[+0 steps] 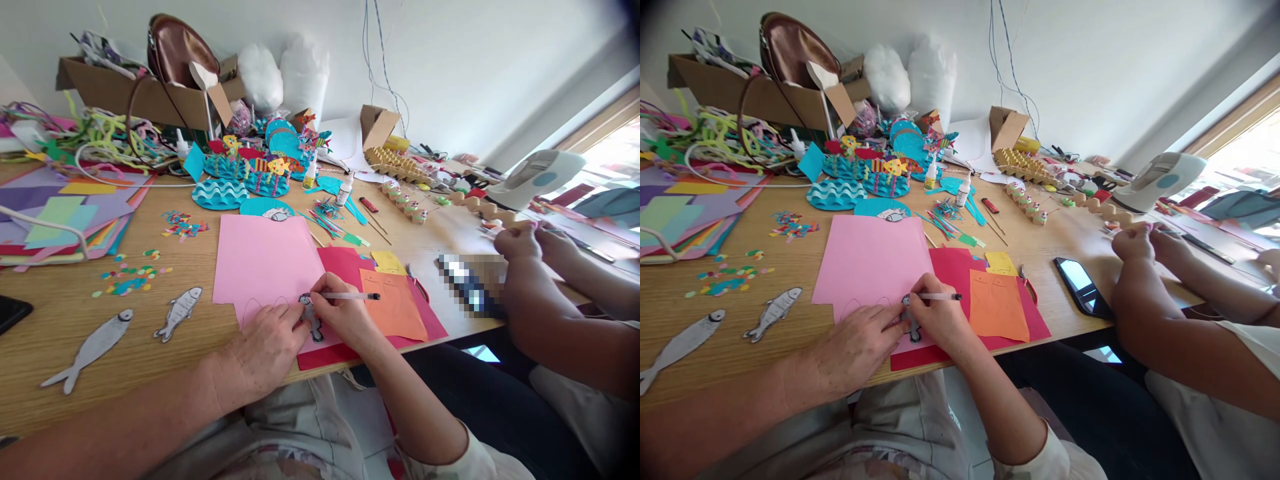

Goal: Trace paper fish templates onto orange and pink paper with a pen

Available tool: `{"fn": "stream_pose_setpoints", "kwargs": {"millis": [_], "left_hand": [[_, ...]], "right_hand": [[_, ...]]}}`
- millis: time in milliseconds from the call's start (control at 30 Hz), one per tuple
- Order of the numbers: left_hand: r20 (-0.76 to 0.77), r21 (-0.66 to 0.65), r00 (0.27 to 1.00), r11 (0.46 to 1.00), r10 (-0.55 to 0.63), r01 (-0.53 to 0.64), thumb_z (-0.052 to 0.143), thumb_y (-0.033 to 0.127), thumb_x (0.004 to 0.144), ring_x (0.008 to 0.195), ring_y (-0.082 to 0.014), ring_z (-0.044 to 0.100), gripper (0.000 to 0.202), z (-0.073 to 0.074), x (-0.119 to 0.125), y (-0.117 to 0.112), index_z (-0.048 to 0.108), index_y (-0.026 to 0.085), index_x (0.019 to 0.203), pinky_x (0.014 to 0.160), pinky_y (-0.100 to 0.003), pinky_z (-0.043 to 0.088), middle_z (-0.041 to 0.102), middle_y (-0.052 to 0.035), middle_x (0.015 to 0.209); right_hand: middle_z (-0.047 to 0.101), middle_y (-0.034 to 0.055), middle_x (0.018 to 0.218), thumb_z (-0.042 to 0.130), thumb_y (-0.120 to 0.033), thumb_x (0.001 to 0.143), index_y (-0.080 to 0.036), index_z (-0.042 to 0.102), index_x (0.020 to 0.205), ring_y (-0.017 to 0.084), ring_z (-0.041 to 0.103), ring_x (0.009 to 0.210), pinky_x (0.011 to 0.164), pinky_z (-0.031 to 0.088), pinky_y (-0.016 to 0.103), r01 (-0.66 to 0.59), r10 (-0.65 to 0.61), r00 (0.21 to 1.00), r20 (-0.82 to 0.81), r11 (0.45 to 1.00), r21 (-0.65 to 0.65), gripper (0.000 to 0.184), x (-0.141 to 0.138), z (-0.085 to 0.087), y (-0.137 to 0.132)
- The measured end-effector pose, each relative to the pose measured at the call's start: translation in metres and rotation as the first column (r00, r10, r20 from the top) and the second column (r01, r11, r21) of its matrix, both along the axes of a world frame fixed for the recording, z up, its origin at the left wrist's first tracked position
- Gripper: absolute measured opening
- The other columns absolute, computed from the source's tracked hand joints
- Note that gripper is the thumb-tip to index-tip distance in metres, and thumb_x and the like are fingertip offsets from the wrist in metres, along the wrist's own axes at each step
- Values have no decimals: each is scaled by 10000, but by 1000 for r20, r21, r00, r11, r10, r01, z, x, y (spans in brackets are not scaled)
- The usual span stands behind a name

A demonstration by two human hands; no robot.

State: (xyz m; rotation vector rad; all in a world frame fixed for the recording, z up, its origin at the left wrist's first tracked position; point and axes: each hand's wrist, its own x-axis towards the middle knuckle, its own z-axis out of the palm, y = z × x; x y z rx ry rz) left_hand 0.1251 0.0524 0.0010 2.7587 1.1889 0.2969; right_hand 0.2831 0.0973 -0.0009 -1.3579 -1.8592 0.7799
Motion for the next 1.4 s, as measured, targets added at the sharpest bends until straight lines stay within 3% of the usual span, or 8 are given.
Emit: {"fn": "stream_pose_setpoints", "kwargs": {"millis": [800,1000,1400], "left_hand": [[-9,8,1000,1000,-22,22,465,86,826,858,-223,541,149,2,0,3,565,161,907,760,-374,478,553,-73,944],[-2,-6,999,999,-34,34,456,81,828,866,-218,542,165,2,-1,4,557,159,933,769,-366,476,556,-72,947],[-9,-16,1000,1000,-16,16,417,45,825,923,-234,558,273,-6,1,7,548,113,1055,810,-386,491,579,-99,1011]], "right_hand": [[507,-41,555,470,-132,687,-188,491,652,81,428,488,453,316,190,-8,8,999,45,1000,-8,69,0,7,0],[491,-53,551,474,-161,711,-195,470,674,81,436,481,445,325,191,12,-12,999,-40,1000,-24,51,1,-1,0],[506,-42,552,476,-130,683,-188,489,650,82,429,489,450,311,190,-4,4,999,37,1000,-9,68,-1,6,-2]]}}
